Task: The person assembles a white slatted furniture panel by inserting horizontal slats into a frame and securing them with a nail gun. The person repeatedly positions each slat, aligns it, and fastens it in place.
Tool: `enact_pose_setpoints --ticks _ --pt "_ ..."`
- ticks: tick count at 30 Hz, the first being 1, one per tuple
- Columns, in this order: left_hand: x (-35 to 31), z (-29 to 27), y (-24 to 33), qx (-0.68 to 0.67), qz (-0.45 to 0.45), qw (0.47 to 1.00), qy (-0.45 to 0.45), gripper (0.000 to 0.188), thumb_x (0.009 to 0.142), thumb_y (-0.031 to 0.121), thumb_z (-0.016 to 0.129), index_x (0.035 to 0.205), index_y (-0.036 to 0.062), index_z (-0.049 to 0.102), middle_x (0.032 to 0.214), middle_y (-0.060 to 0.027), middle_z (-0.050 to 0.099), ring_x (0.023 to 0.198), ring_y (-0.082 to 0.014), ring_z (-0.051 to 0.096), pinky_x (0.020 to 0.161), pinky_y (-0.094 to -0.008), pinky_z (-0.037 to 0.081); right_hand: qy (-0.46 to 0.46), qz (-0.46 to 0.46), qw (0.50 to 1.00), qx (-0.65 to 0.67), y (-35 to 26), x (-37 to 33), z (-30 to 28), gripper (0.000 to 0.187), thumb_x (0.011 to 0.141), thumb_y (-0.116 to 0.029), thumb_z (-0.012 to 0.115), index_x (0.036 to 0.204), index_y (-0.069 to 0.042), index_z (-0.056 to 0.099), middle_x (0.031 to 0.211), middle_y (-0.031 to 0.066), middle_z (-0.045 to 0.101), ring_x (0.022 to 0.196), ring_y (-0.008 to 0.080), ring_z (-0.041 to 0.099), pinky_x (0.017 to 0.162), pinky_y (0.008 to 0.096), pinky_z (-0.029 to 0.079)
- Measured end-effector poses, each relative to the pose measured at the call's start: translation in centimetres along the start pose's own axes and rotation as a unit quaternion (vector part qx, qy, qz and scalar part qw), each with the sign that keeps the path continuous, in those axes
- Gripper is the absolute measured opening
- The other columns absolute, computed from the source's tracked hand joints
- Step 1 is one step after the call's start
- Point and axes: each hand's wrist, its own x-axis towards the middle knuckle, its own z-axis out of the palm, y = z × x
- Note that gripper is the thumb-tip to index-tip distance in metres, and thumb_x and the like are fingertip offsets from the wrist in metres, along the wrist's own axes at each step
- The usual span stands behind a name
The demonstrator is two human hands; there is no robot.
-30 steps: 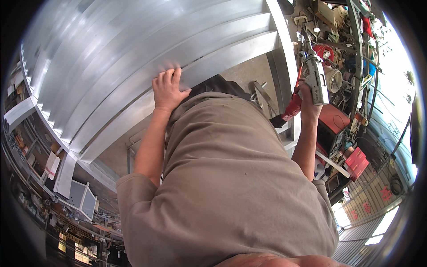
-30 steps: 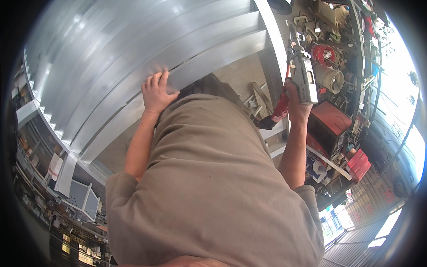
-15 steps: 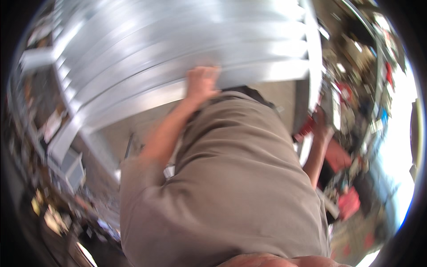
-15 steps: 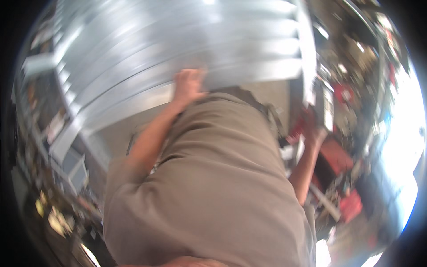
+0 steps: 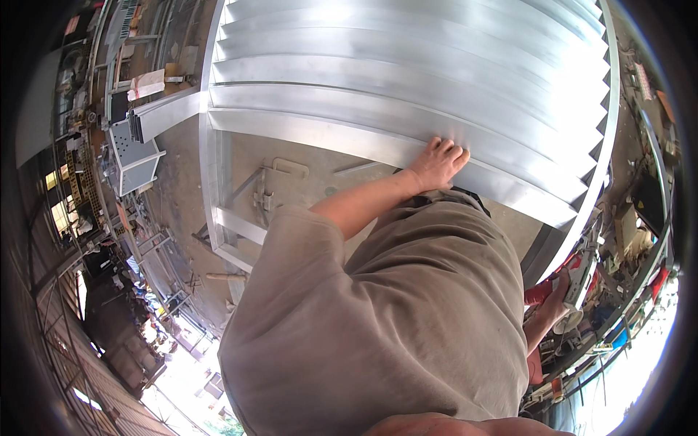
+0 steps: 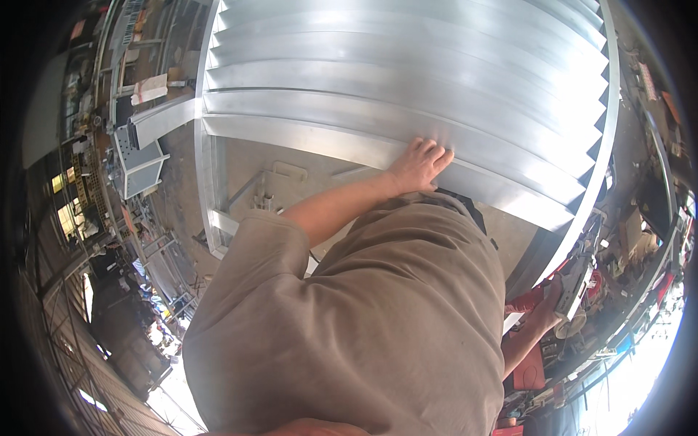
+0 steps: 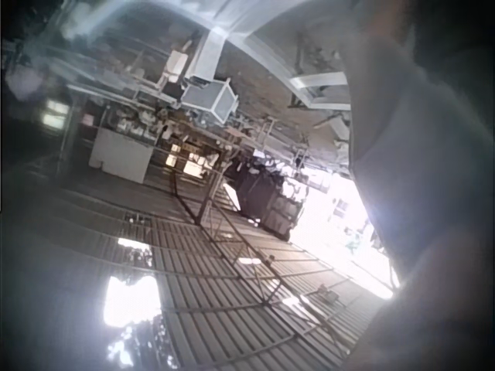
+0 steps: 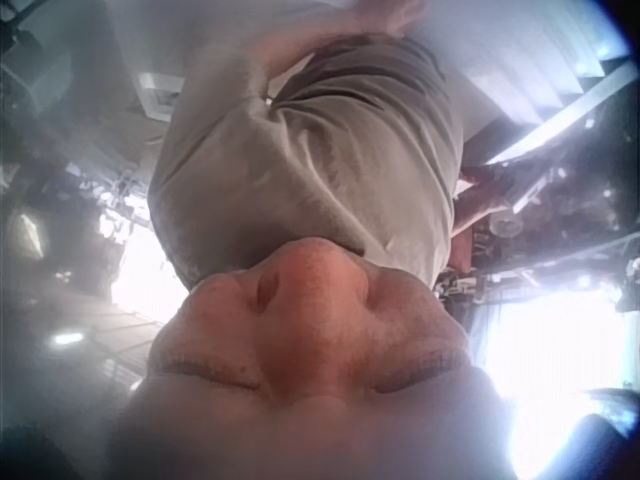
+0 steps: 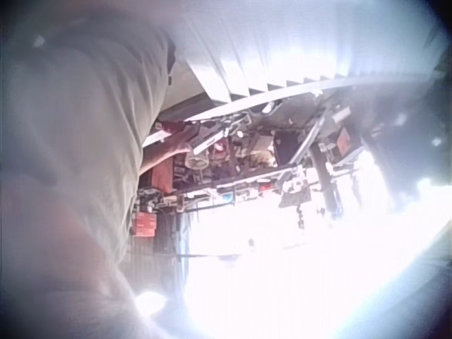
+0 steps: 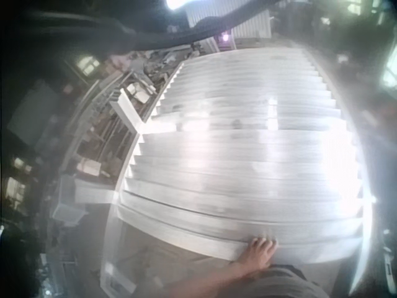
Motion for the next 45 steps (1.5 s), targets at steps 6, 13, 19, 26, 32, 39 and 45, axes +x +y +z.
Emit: enact_pose_setpoints --ticks 6,13,19,26,32,39,45 --pt "0.0 0.0 0.3 -0.012 -0.005 1.000 -0.022 0.088 0.068 0.042 0.088 0.141 0.0086 0.053 0.117 -0.0067 0.051 0.117 -0.0272 0.047 0.098 -0.0449 0.039 0.003 -0.006 1.000 0.000 -0.8 -0.3 0.2 0.027 0.096 -0.018 0.072 0.121 -0.007 0.068 0.098 0.0018 0.067 0.079 0.0125 0.063 0.065 0.0284 0.054" --pt "0.3 1.2 -0.4 -0.112 -0.007 0.994 -0.019 0.087 0.065 0.040 0.086 0.140 0.0066 0.056 0.116 -0.0113 0.053 0.112 -0.0327 0.052 0.093 -0.0494 0.043 0.017 -0.005 1.000 -0.015 -2.4 -1.1 0.7 0.028 0.094 -0.016 0.075 0.119 -0.007 0.067 0.098 0.0014 0.067 0.077 0.0112 0.063 0.064 0.0274 0.054" --pt "0.3 1.4 -0.9 -0.040 -0.015 0.998 -0.045 0.098 0.068 0.041 0.088 0.150 0.0058 0.049 0.131 -0.0103 0.050 0.128 -0.0319 0.044 0.107 -0.0517 0.037 0.050 -0.062 0.997 -0.023 -5.2 -1.6 2.3 0.028 0.092 -0.015 0.077 0.118 -0.007 0.067 0.097 0.0010 0.067 0.075 0.0101 0.062 0.063 0.0266 0.053" --pt "0.7 0.8 0.1 -0.075 -0.033 0.996 -0.022 0.094 0.066 0.033 0.090 0.149 0.0128 0.050 0.132 -0.0071 0.048 0.131 -0.0293 0.044 0.112 -0.0501 0.035 0.052 0.031 0.997 0.047 -6.7 -2.1 2.9 0.019 0.094 -0.005 0.072 0.113 -0.004 0.068 0.087 0.0039 0.069 0.070 0.0129 0.066 0.061 0.0285 0.055" --pt "1.1 0.6 0.4 -0.075 -0.032 0.997 -0.012 0.092 0.066 0.033 0.090 0.147 0.0143 0.052 0.130 -0.0066 0.049 0.130 -0.0289 0.045 0.111 -0.0500 0.036 0.056 0.013 0.998 0.040 -6.0 -2.3 2.8 0.015 0.094 -0.005 0.071 0.109 -0.002 0.069 0.083 0.0041 0.069 0.069 0.0128 0.066 0.061 0.0276 0.054" --pt "1.2 0.6 0.6 -0.084 -0.040 0.996 0.008 0.090 0.065 0.032 0.089 0.146 0.0168 0.054 0.128 -0.0043 0.050 0.128 -0.0276 0.046 0.110 -0.0498 0.036 0.053 0.027 0.998 0.035 -6.1 -2.7 2.8 0.017 0.095 -0.007 0.071 0.110 -0.001 0.070 0.083 0.0041 0.068 0.071 0.0125 0.066 0.063 0.0278 0.054" --pt "1.3 0.4 0.9 -0.081 -0.046 0.996 0.002 0.092 0.064 0.031 0.090 0.147 0.0167 0.053 0.128 -0.0041 0.050 0.129 -0.0273 0.046 0.110 -0.0496 0.036 0.051 0.010 0.998 0.044 -5.8 -2.4 2.5 0.018 0.093 -0.008 0.074 0.109 -0.003 0.068 0.085 0.0036 0.070 0.072 0.0111 0.066 0.062 0.0273 0.054"
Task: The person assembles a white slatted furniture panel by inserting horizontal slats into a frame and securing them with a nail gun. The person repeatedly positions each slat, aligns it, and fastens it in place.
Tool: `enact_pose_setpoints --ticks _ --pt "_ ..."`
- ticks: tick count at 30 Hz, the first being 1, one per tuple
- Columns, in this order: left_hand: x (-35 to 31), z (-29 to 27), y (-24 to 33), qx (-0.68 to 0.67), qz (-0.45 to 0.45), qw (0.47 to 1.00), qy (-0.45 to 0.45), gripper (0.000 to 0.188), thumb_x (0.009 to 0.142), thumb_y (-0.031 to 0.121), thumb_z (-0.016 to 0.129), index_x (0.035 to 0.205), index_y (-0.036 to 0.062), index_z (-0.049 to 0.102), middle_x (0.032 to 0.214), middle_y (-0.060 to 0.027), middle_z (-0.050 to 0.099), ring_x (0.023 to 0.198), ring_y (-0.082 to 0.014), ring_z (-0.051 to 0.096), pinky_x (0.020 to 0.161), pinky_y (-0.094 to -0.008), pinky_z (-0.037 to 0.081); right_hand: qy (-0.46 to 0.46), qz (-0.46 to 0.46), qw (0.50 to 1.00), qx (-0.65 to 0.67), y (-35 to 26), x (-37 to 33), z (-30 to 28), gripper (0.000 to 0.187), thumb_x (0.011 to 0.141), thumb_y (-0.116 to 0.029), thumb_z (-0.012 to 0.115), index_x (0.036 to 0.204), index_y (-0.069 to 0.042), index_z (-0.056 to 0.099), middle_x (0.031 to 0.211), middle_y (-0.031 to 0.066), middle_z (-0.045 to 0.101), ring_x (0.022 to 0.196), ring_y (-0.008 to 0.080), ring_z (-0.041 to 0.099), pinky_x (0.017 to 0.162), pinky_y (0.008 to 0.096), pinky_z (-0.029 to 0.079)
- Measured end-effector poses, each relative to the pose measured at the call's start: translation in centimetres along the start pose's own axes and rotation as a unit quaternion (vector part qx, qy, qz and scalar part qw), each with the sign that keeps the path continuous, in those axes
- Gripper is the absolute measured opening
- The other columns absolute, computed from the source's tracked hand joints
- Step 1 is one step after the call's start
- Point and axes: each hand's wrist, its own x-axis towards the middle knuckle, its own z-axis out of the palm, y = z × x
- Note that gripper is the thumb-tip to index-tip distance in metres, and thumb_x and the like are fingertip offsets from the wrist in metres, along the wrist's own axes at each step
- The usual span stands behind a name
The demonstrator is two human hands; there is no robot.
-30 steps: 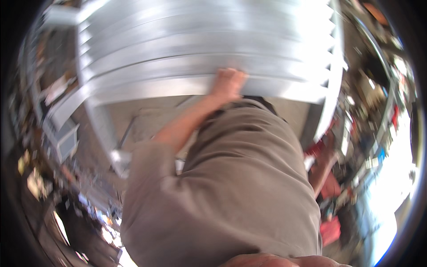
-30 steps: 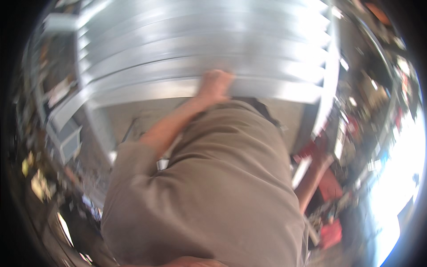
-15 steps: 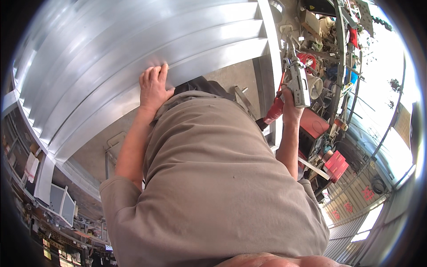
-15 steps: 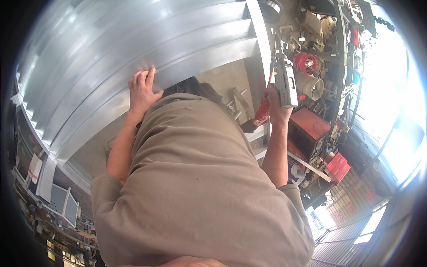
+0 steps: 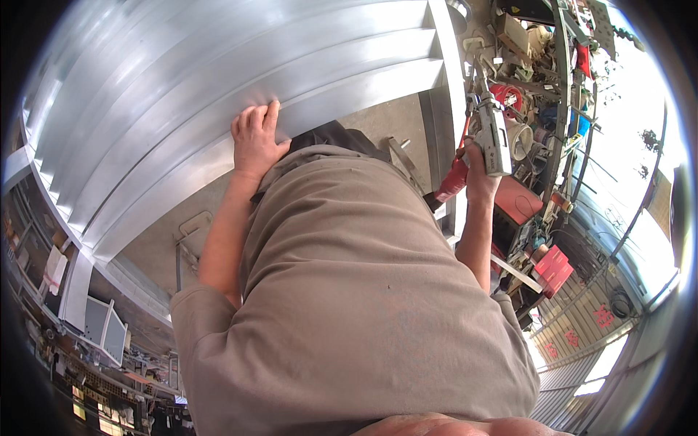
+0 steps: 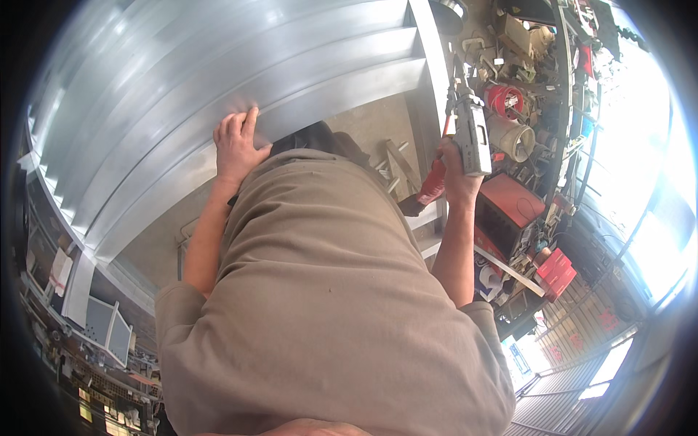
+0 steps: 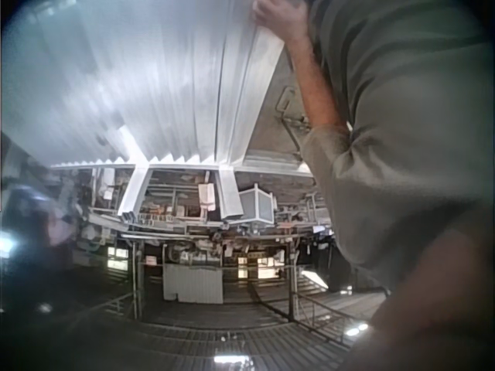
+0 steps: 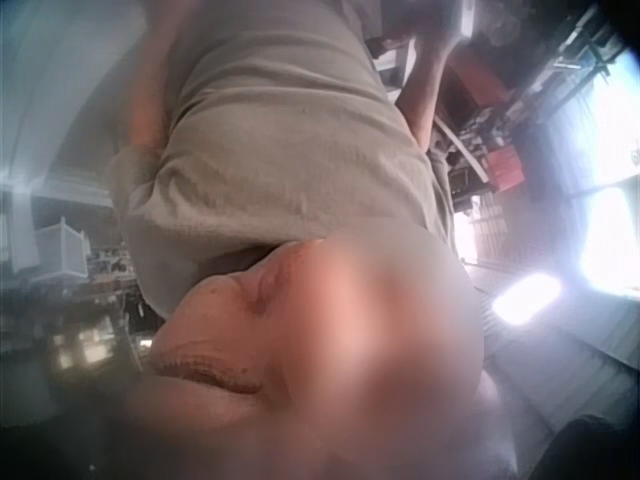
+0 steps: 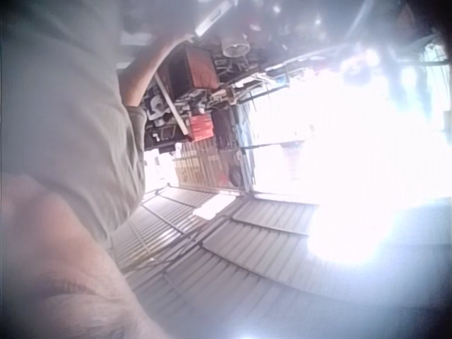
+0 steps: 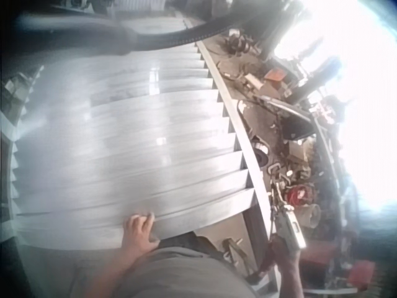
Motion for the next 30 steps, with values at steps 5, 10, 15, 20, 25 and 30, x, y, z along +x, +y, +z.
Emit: enact_pose_setpoints --ticks 5,10,15,20,25,30 --pt "0.0 -0.4 0.4 0.001 0.008 1.000 -0.009 0.092 0.065 0.031 0.090 0.148 0.0159 0.052 0.128 -0.0038 0.049 0.129 -0.0270 0.045 0.110 -0.0491 0.036 0.000 0.002 1.000 0.014 -0.9 -0.2 -0.2 0.023 0.094 -0.003 0.072 0.116 -0.003 0.066 0.091 0.0044 0.068 0.072 0.0123 0.065 0.064 0.0276 0.056" --pt "0.0 -0.7 0.4 0.000 0.013 1.000 -0.016 0.092 0.066 0.031 0.089 0.148 0.0153 0.052 0.127 -0.0037 0.049 0.128 -0.0266 0.045 0.110 -0.0487 0.036 -0.004 0.019 1.000 0.013 -2.5 -0.3 0.0 0.020 0.094 -0.007 0.073 0.112 -0.002 0.066 0.088 0.0040 0.069 0.074 0.0115 0.066 0.064 0.0279 0.055" --pt "-0.8 -0.5 -0.7 0.000 0.008 1.000 -0.014 0.091 0.066 0.031 0.090 0.148 0.0150 0.052 0.127 -0.0037 0.049 0.128 -0.0262 0.045 0.109 -0.0485 0.036 -0.017 -0.009 1.000 -0.022 -4.1 -0.4 0.7 0.024 0.094 -0.005 0.071 0.118 -0.001 0.066 0.100 0.0063 0.070 0.078 0.0134 0.068 0.068 0.0288 0.057" --pt "-1.2 -0.1 -2.1 -0.004 0.010 1.000 -0.011 0.093 0.065 0.031 0.091 0.148 0.0144 0.053 0.127 -0.0040 0.048 0.128 -0.0260 0.046 0.108 -0.0482 0.036 -0.059 -0.089 0.990 -0.093 -7.9 -0.6 1.8 0.026 0.095 -0.005 0.069 0.121 -0.001 0.066 0.103 0.0068 0.072 0.078 0.0122 0.068 0.068 0.0276 0.057" --pt "-0.4 -0.2 -1.5 -0.004 0.016 1.000 -0.006 0.094 0.065 0.032 0.091 0.148 0.0145 0.053 0.127 -0.0037 0.048 0.127 -0.0255 0.046 0.108 -0.0478 0.036 -0.073 -0.059 0.972 -0.216 -15.4 0.2 -0.4 0.024 0.098 -0.006 0.068 0.122 0.000 0.066 0.103 0.0069 0.072 0.078 0.0112 0.067 0.068 0.0265 0.055" --pt "-0.1 -0.3 -1.3 -0.016 0.015 1.000 -0.002 0.093 0.065 0.033 0.091 0.148 0.0143 0.053 0.127 -0.0037 0.050 0.127 -0.0251 0.046 0.109 -0.0479 0.036 -0.161 -0.176 0.869 -0.433 -20.2 3.3 -1.0 0.025 0.095 -0.011 0.073 0.117 -0.001 0.068 0.090 0.0037 0.069 0.074 0.0098 0.064 0.065 0.0252 0.051"
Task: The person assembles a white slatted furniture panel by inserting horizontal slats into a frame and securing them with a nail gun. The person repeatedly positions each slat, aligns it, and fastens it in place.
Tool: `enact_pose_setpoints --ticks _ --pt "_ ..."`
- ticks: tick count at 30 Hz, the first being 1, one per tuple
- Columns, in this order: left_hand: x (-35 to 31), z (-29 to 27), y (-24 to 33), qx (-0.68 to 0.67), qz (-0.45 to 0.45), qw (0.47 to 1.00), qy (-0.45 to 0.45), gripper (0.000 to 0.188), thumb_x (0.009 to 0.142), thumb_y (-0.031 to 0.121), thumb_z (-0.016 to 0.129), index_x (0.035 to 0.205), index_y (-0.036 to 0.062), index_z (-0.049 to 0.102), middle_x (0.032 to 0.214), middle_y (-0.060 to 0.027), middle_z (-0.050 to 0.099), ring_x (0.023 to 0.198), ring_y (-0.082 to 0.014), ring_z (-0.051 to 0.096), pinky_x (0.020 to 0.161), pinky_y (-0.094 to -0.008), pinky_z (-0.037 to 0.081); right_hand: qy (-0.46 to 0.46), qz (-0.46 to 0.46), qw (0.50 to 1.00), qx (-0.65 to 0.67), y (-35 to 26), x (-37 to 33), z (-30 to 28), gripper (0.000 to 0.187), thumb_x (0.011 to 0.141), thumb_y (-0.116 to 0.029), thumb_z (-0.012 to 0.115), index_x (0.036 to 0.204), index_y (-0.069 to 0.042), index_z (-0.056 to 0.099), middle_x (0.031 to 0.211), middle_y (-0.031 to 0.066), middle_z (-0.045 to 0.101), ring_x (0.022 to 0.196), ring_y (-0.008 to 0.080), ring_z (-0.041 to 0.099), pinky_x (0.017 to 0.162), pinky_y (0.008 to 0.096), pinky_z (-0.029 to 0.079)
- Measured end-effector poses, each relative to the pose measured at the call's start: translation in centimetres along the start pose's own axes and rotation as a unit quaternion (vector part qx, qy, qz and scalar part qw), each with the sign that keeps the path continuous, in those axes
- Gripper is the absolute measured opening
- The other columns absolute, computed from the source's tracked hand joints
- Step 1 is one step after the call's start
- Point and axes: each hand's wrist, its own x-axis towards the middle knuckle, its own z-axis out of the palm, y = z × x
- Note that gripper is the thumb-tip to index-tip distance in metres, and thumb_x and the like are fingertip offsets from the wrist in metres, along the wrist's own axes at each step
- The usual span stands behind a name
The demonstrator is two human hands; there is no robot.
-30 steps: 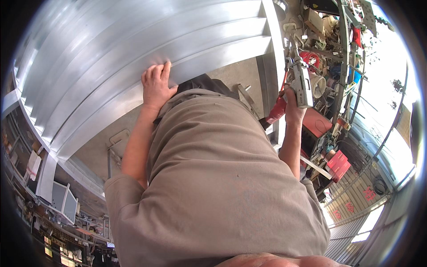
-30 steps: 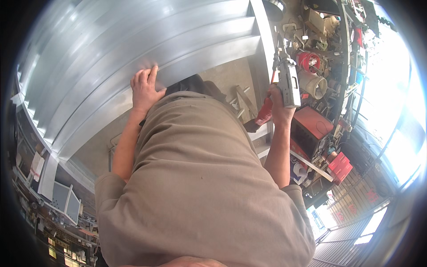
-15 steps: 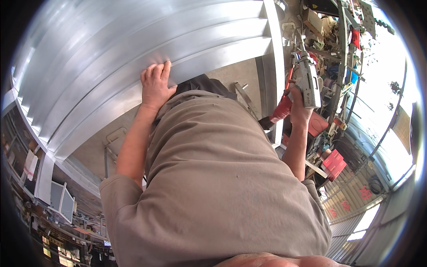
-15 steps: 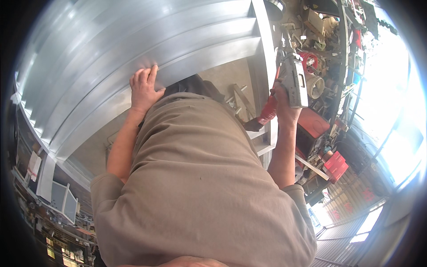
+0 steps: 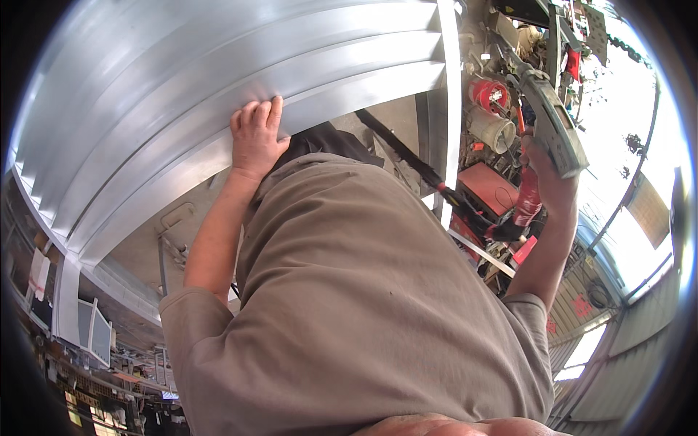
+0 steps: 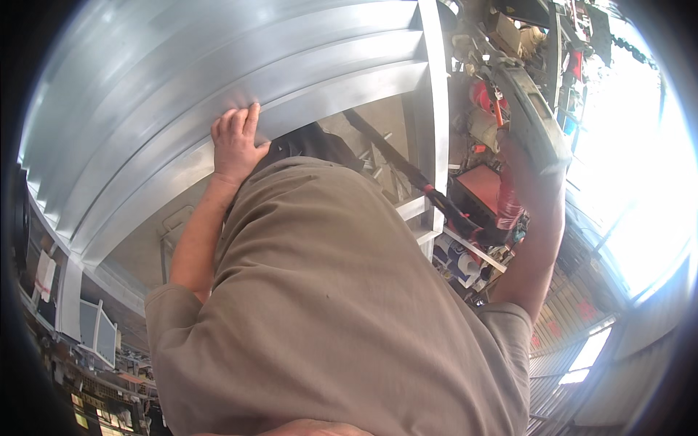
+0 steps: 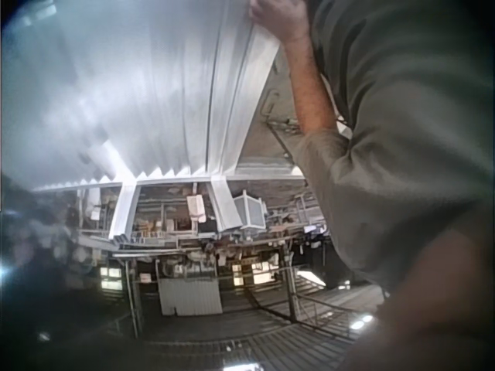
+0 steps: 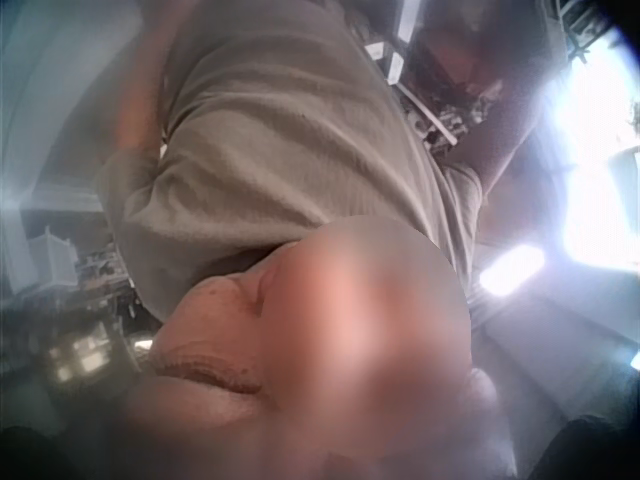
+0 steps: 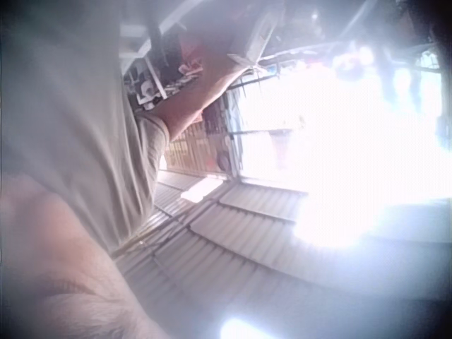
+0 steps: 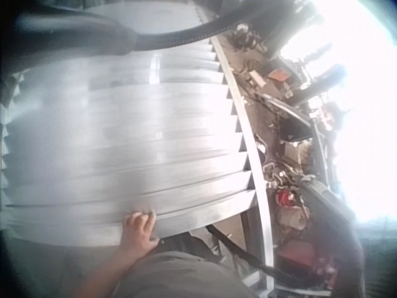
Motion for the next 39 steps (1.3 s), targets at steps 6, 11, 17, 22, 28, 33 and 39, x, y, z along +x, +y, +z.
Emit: enact_pose_setpoints --ticks 6,11,17,22,28,33,39 --pt "-0.2 0.3 -0.6 -0.001 0.001 1.000 -0.007 0.093 0.065 0.033 0.091 0.148 0.0136 0.054 0.127 -0.0033 0.051 0.128 -0.0250 0.046 0.109 -0.0485 0.036 -0.129 0.143 0.981 0.003 -1.4 4.9 0.4 0.027 0.094 -0.018 0.075 0.112 0.000 0.066 0.082 0.0028 0.067 0.069 0.0103 0.064 0.060 0.0269 0.051" --pt "-0.3 0.2 -0.7 -0.014 -0.005 1.000 -0.010 0.092 0.066 0.032 0.090 0.147 0.0130 0.054 0.128 -0.0029 0.051 0.128 -0.0247 0.046 0.109 -0.0485 0.035 -0.217 0.179 0.959 -0.027 -1.8 9.6 2.8 0.042 0.090 -0.021 0.073 0.127 -0.002 0.064 0.088 0.0046 0.069 0.070 0.0127 0.064 0.064 0.0309 0.054" --pt "-0.1 0.0 -0.8 -0.031 -0.005 0.999 -0.008 0.091 0.066 0.032 0.090 0.147 0.0131 0.054 0.128 -0.0028 0.051 0.128 -0.0248 0.046 0.108 -0.0480 0.035 -0.260 0.171 0.945 -0.105 -2.3 12.6 4.7 0.037 0.090 -0.023 0.072 0.123 -0.005 0.069 0.086 0.0041 0.070 0.069 0.0122 0.064 0.064 0.0308 0.054" --pt "-0.2 -0.1 -0.9 -0.040 -0.006 0.999 -0.010 0.091 0.065 0.032 0.090 0.147 0.0138 0.054 0.127 -0.0026 0.051 0.127 -0.0248 0.046 0.108 -0.0476 0.035 -0.265 0.175 0.940 -0.125 -1.6 14.4 5.9 0.031 0.089 -0.022 0.071 0.114 -0.003 0.071 0.087 0.0059 0.072 0.073 0.0149 0.067 0.067 0.0318 0.056" --pt "-0.1 0.2 -1.0 -0.030 -0.003 1.000 0.004 0.091 0.064 0.031 0.091 0.146 0.0147 0.053 0.125 -0.0024 0.051 0.126 -0.0244 0.047 0.107 -0.0473 0.036 -0.273 0.173 0.935 -0.145 -1.0 15.6 6.6 0.030 0.089 -0.019 0.069 0.111 0.001 0.070 0.086 0.0079 0.073 0.074 0.0167 0.069 0.068 0.0326 0.056" --pt "-0.1 0.3 -1.0 -0.028 -0.004 1.000 0.011 0.091 0.064 0.031 0.091 0.146 0.0150 0.054 0.125 -0.0019 0.051 0.125 -0.0241 0.048 0.107 -0.0473 0.036 -0.289 0.196 0.926 -0.147 -1.6 16.1 6.8 0.033 0.086 -0.020 0.070 0.112 0.000 0.070 0.084 0.0079 0.072 0.073 0.0162 0.067 0.068 0.0335 0.055" --pt "-0.1 0.2 -0.9 -0.026 -0.005 1.000 0.005 0.091 0.064 0.031 0.091 0.145 0.0150 0.054 0.125 -0.0017 0.050 0.126 -0.0239 0.048 0.106 -0.0474 0.037 -0.304 0.202 0.915 -0.172 -4.1 16.6 7.3 0.042 0.081 -0.023 0.074 0.119 -0.003 0.069 0.084 0.0066 0.070 0.070 0.0163 0.064 0.067 0.0352 0.054"
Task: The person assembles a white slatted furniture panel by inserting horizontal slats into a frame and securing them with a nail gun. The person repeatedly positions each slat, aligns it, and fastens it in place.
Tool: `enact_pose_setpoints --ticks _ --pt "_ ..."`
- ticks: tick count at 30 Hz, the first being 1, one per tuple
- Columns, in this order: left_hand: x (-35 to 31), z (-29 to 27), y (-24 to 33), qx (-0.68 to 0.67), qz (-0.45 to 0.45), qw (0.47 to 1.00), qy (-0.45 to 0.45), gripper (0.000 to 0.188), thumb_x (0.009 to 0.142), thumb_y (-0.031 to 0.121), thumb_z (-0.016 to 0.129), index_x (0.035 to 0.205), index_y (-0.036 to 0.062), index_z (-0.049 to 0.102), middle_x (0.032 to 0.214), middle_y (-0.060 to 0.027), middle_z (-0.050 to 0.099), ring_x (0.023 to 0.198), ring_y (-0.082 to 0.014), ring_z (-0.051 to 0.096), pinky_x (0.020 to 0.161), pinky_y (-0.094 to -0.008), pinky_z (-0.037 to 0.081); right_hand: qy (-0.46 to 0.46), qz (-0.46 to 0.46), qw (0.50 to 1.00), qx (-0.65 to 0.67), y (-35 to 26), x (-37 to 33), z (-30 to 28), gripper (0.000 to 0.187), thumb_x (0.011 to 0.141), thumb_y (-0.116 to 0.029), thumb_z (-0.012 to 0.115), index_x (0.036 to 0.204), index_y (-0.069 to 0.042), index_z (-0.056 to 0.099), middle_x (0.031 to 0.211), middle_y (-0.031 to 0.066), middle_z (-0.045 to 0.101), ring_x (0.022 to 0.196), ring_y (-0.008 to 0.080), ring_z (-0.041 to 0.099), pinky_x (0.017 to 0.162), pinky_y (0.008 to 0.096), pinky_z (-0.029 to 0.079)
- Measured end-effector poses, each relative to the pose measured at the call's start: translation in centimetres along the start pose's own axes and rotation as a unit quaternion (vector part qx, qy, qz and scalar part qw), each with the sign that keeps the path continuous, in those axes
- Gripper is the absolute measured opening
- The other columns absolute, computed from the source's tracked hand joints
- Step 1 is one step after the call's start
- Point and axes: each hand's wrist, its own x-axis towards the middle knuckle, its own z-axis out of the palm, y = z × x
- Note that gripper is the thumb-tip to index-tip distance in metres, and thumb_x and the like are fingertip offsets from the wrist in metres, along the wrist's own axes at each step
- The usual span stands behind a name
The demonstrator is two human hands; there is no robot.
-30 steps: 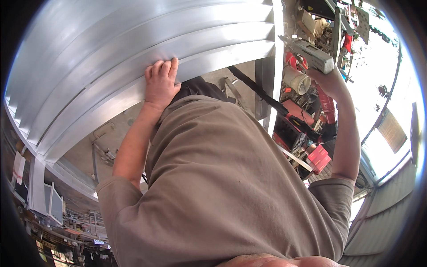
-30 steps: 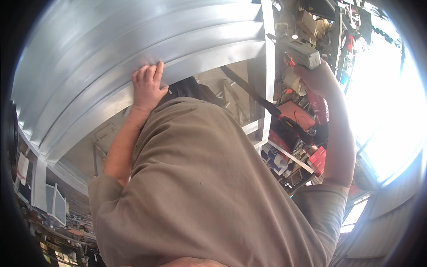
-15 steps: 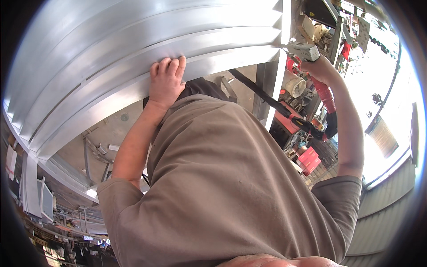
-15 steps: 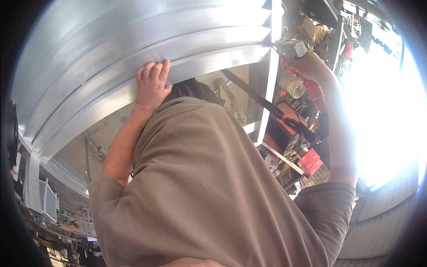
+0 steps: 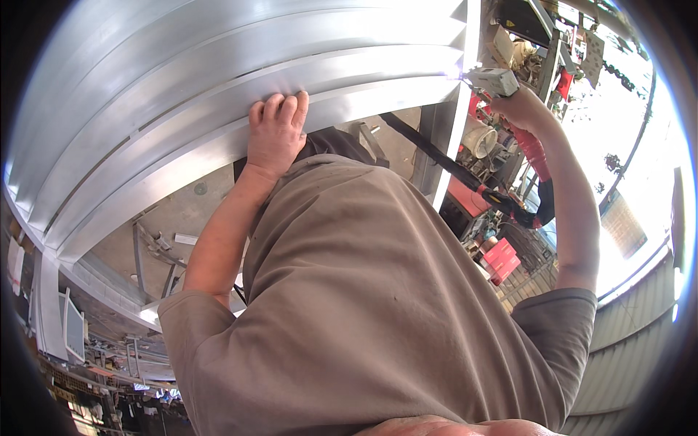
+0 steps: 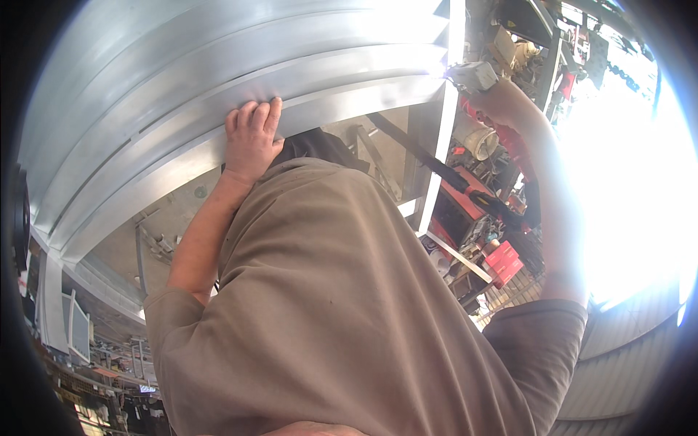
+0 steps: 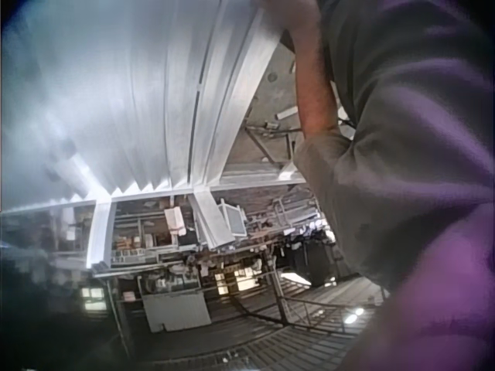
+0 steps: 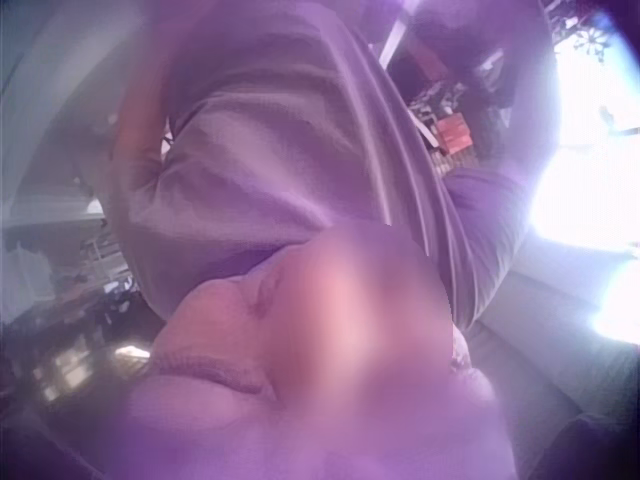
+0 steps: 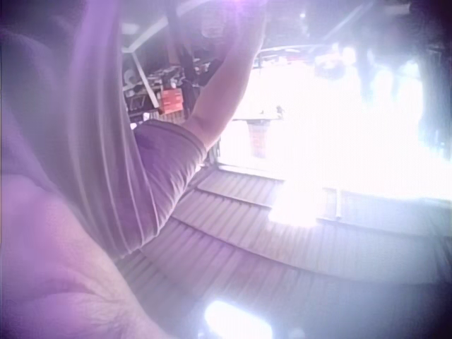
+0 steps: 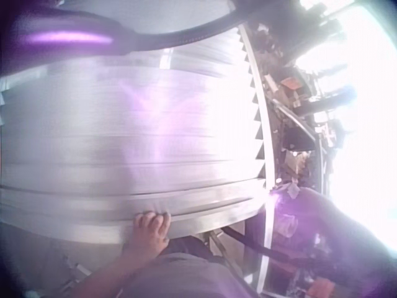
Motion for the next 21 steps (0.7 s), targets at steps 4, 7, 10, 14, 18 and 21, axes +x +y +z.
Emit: enact_pose_setpoints --ticks 4,7,10,14,18,21 --pt "0.1 -0.1 -0.1 0.004 -0.001 1.000 -0.002 0.091 0.064 0.031 0.091 0.146 0.0150 0.054 0.123 -0.0017 0.050 0.125 -0.0233 0.047 0.106 -0.0474 0.037 0.005 -0.029 1.000 0.008 -2.0 -1.0 0.0 0.043 0.082 -0.020 0.073 0.122 -0.003 0.068 0.082 0.0065 0.070 0.066 0.0148 0.063 0.063 0.0340 0.053" --pt "0.1 -0.1 0.0 0.003 0.000 1.000 0.000 0.091 0.064 0.032 0.091 0.146 0.0150 0.054 0.123 -0.0016 0.050 0.125 -0.0227 0.047 0.106 -0.0472 0.037 -0.014 -0.019 0.999 -0.027 -3.2 -1.3 -0.1 0.044 0.094 -0.021 0.066 0.137 -0.015 0.062 0.084 0.0050 0.070 0.064 0.0122 0.064 0.057 0.0312 0.054" --pt "0.1 -0.2 0.0 0.002 0.001 1.000 -0.003 0.090 0.065 0.032 0.090 0.145 0.0148 0.055 0.122 -0.0014 0.050 0.124 -0.0223 0.048 0.105 -0.0469 0.037 -0.007 -0.020 1.000 -0.012 -3.9 -1.5 0.0 0.042 0.089 -0.020 0.068 0.128 -0.009 0.065 0.081 0.0053 0.070 0.060 0.0121 0.063 0.055 0.0307 0.053" --pt "0.1 -0.1 -0.1 0.006 0.000 1.000 -0.002 0.087 0.066 0.030 0.089 0.144 0.0144 0.056 0.122 -0.0011 0.051 0.124 -0.0223 0.048 0.104 -0.0467 0.038 -0.010 -0.020 1.000 0.001 -3.8 -1.2 0.0 0.039 0.083 -0.020 0.070 0.117 -0.001 0.069 0.078 0.0059 0.069 0.059 0.0130 0.063 0.056 0.0312 0.053" --pt "0.1 0.0 -0.2 0.007 0.002 1.000 0.007 0.085 0.066 0.028 0.087 0.144 0.0142 0.056 0.122 -0.0013 0.051 0.123 -0.0225 0.048 0.104 -0.0470 0.038 -0.031 -0.004 0.999 -0.015 -3.0 0.0 -0.2 0.033 0.083 -0.020 0.071 0.109 -0.001 0.071 0.077 0.0063 0.069 0.059 0.0147 0.064 0.056 0.0326 0.053" --pt "0.0 0.1 -0.3 0.002 0.005 1.000 0.010 0.084 0.067 0.027 0.087 0.144 0.0138 0.056 0.122 -0.0015 0.050 0.123 -0.0226 0.048 0.104 -0.0474 0.038 -0.021 0.014 0.999 -0.045 -2.5 0.7 -0.1 0.029 0.083 -0.021 0.071 0.105 -0.001 0.071 0.075 0.0063 0.068 0.059 0.0160 0.063 0.056 0.0338 0.053"
